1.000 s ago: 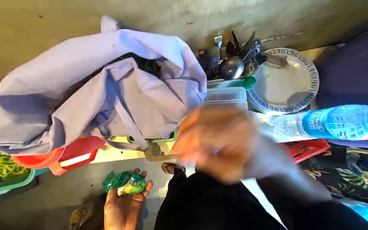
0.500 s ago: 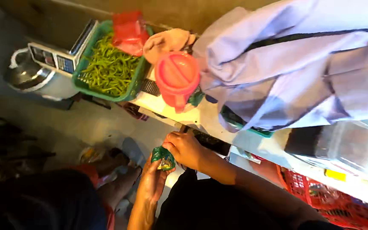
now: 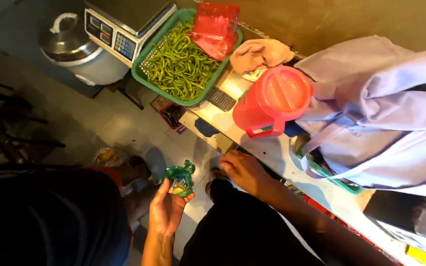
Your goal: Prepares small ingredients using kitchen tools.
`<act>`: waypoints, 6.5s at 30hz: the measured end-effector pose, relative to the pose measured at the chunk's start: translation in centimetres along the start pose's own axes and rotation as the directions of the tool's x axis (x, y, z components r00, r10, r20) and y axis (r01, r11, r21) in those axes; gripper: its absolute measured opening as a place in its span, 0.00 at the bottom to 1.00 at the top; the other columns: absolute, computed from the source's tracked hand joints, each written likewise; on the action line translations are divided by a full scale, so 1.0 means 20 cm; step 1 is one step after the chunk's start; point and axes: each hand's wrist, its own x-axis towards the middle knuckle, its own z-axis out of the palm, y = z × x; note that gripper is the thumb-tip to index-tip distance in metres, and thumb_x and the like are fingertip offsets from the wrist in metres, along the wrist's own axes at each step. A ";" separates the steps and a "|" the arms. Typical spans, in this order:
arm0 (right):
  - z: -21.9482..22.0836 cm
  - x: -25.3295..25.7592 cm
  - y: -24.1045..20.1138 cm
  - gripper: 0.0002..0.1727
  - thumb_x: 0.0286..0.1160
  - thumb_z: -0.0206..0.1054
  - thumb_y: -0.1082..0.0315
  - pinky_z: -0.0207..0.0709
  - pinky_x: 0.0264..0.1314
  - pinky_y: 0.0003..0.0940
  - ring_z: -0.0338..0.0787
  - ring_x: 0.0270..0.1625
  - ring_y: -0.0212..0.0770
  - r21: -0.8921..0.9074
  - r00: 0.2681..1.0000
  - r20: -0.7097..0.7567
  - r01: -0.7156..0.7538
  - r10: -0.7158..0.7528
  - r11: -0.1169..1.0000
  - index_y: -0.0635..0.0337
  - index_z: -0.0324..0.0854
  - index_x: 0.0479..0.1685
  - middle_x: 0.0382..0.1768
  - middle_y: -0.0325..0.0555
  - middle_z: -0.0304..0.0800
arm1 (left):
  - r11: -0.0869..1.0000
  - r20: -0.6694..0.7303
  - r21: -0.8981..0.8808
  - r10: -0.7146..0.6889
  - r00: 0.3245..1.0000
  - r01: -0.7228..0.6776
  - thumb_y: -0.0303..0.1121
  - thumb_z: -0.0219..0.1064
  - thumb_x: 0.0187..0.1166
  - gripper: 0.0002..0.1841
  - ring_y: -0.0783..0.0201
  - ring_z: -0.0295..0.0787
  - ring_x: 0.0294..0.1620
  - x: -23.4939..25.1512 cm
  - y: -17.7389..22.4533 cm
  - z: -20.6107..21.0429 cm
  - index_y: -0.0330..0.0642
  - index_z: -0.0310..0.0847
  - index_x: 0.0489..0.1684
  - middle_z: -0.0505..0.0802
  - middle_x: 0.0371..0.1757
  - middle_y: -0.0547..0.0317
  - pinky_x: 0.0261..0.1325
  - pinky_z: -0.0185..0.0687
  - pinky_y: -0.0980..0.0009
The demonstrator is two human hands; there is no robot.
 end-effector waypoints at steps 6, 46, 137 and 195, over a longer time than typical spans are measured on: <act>-0.06 -0.18 0.22 0.29 0.78 0.69 0.52 0.87 0.54 0.47 0.89 0.55 0.51 0.286 0.846 -0.439 -0.188 0.302 0.940 0.74 0.76 0.61 0.54 0.64 0.86 | 0.996 0.044 -0.024 0.093 0.995 -0.092 0.55 0.71 0.74 0.30 0.43 0.94 0.49 0.19 0.26 0.06 0.40 0.77 0.64 0.92 0.54 0.37 0.44 0.93 0.51; 0.39 -0.28 -0.33 0.17 0.75 0.56 0.66 0.73 0.32 0.17 0.75 0.18 0.20 0.562 -0.269 -0.594 0.536 0.758 0.630 0.41 0.80 0.16 0.12 0.21 0.73 | 0.763 0.440 0.634 -0.489 0.754 0.124 0.51 0.54 0.83 0.21 0.46 0.90 0.57 1.41 0.83 1.06 0.52 0.77 0.67 0.89 0.62 0.47 0.51 0.89 0.47; 0.01 3.37 -2.08 0.19 0.80 0.57 0.66 0.85 0.62 0.35 0.87 0.60 0.40 -0.188 0.792 -0.367 0.451 -0.489 0.872 0.57 0.91 0.61 0.59 0.52 0.88 | 0.959 0.325 -0.006 0.270 0.906 -0.284 0.20 0.66 0.71 0.16 0.62 0.94 0.48 2.16 3.13 -0.12 0.34 0.78 0.57 0.95 0.45 0.53 0.57 0.91 0.61; 2.03 5.34 -4.34 0.13 0.73 0.70 0.73 0.93 0.46 0.32 0.96 0.40 0.35 0.556 0.793 0.147 0.429 -0.592 0.712 0.71 0.85 0.53 0.44 0.50 0.95 | 0.433 -0.387 0.831 0.901 0.196 -0.349 0.41 0.70 0.79 0.17 0.65 0.88 0.48 2.19 5.33 -2.15 0.33 0.90 0.51 0.91 0.48 0.47 0.54 0.84 0.71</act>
